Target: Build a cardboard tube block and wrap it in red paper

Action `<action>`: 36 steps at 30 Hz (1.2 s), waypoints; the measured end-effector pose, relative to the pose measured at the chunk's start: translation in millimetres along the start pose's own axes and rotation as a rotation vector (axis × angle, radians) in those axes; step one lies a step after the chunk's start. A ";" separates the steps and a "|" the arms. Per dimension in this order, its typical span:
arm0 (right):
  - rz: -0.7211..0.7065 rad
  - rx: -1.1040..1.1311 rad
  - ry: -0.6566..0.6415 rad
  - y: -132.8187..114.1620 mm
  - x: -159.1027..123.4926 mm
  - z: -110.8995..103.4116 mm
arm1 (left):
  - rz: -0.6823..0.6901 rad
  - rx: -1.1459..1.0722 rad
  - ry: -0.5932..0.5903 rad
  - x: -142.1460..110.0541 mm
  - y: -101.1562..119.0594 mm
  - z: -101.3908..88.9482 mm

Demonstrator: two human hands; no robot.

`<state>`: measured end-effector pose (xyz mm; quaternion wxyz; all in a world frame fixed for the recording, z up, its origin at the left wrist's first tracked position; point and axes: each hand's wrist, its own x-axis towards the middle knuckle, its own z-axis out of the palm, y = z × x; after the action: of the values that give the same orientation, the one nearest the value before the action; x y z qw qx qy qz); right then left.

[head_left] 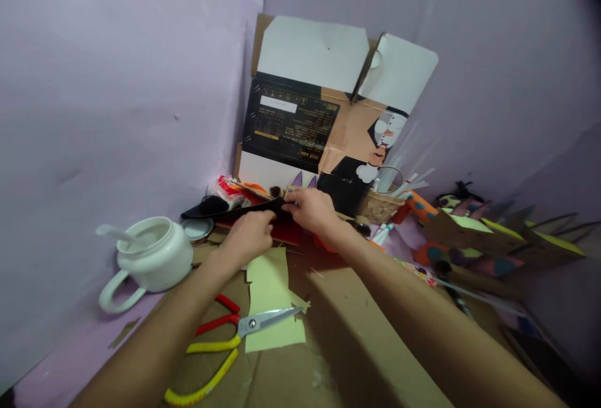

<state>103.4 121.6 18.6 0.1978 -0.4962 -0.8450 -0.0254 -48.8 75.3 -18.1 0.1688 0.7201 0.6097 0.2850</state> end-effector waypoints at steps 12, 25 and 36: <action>0.227 0.255 -0.187 11.6 -94.4 31.5 | 0.091 -0.289 0.027 26.9 -15.5 -9.9; 0.270 0.305 -0.201 49.3 -69.3 15.6 | 0.157 -0.389 0.083 25.0 -21.8 0.9; -0.066 0.156 -0.318 33.8 -54.9 41.7 | 0.189 -0.225 0.105 19.4 -22.3 0.0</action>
<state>142.7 103.2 -44.6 0.0987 -0.4492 -0.8808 0.1123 -64.4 98.7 -27.4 0.1889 0.7349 0.5113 0.4034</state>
